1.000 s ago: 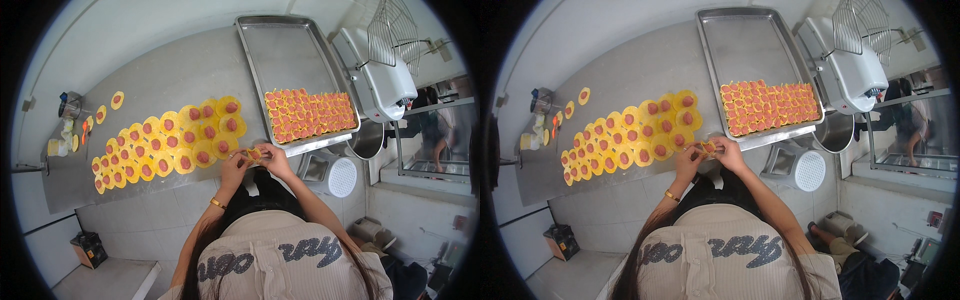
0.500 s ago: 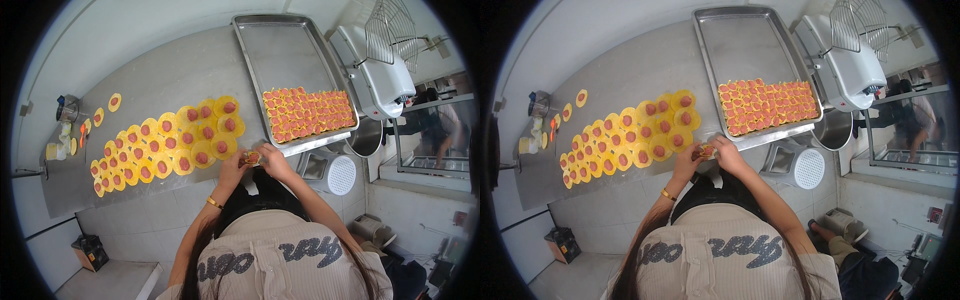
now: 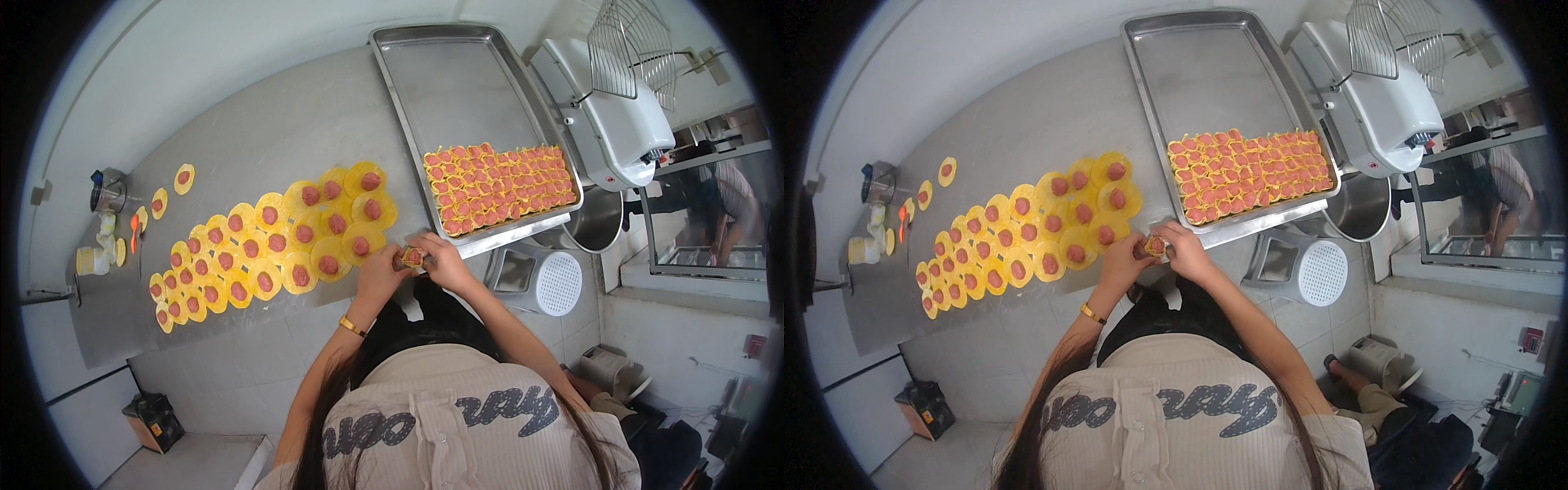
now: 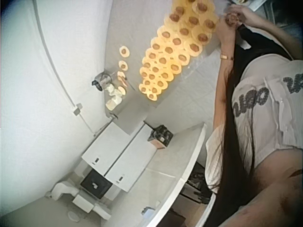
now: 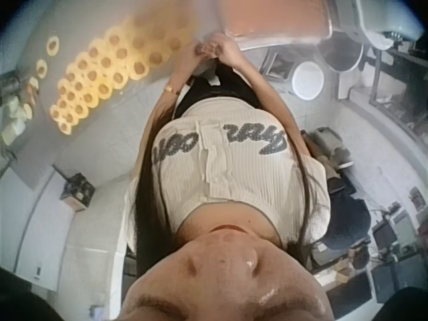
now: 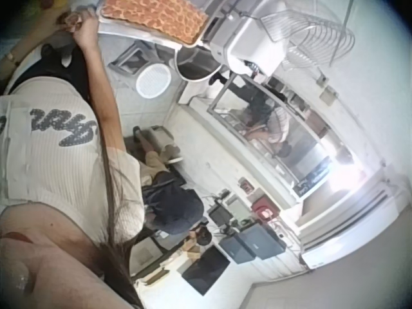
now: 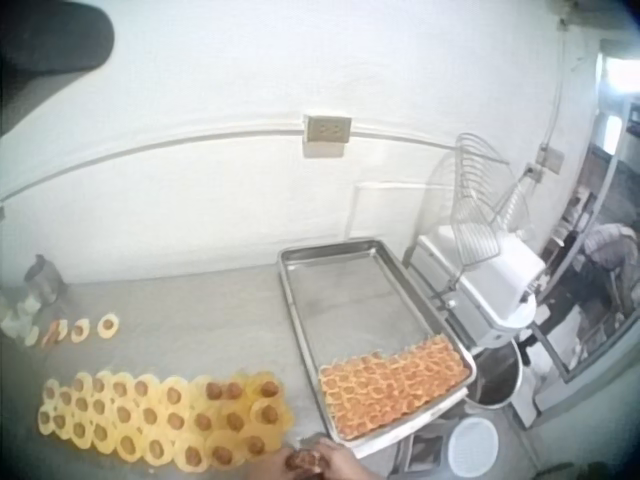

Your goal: The person folds small yellow dough wrappers around pink filling balls and places the finished dumplings onto a metal tray. Another person adds filling to wrappers in the background. The camera wearer continues folding and arranging the dumplings in rows on the tray.

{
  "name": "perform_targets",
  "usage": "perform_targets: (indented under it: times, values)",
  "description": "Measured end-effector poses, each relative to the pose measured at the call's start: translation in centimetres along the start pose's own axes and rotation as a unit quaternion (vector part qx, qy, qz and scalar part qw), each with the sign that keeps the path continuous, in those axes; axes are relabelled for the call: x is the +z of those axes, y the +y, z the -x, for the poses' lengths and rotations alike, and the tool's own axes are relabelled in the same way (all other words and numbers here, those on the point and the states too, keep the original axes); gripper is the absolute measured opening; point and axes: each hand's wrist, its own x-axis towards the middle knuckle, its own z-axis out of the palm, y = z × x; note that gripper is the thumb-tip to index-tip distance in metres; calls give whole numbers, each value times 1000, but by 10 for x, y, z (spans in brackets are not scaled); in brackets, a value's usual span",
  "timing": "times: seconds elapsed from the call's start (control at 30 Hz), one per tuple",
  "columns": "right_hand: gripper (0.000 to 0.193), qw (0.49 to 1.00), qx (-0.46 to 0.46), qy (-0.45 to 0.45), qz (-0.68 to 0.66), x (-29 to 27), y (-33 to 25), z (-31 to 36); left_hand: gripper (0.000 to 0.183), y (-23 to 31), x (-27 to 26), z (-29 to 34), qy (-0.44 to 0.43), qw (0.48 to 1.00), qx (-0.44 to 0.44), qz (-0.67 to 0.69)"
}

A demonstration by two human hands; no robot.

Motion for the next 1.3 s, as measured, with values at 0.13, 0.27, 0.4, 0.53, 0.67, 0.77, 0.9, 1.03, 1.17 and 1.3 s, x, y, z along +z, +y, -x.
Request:
perform_targets:
  times: [0.13, 0.27, 0.4, 0.53, 0.67, 0.77, 0.9, 1.03, 1.17, 1.3]
  values:
    - [39, 996, 80, -1, -34, 6, -1, 8, 35, -6, 2, -1, 30, 995, 42, 85]
    - [39, 998, 57, -11, -21, 12, 3, 2, 34, -6, 6, -3, -27, 999, -13, 26]
    - [38, 999, 26, -17, -11, 11, 3, 0, 32, -3, 6, -2, -22, 999, -25, 10]
    - [38, 997, 57, 25, -36, 7, 0, 9, 30, -7, 1, 2, -11, 996, -6, 89]
    - [41, 997, 81, -4, -11, 10, 0, 10, 29, -8, 0, -2, -26, 998, 17, 62]
    - [41, 998, 57, -18, -7, 11, 1, 4, 27, -5, 3, -4, -33, 999, 10, -27]
    - [34, 999, 32, 11, 35, 8, -4, 5, 28, -6, 4, 0, -26, 999, 28, 18]
    - [37, 994, 76, 18, 74, 8, -8, 13, 29, -9, 5, 0, -11, 999, 26, 45]
    - [41, 996, 74, -8, 56, 11, -4, 8, 29, -8, 8, -2, -21, 1000, 20, -8]
    - [36, 997, 50, 50, 21, 11, -5, 8, 28, -8, 7, 2, -20, 1000, 7, 11]
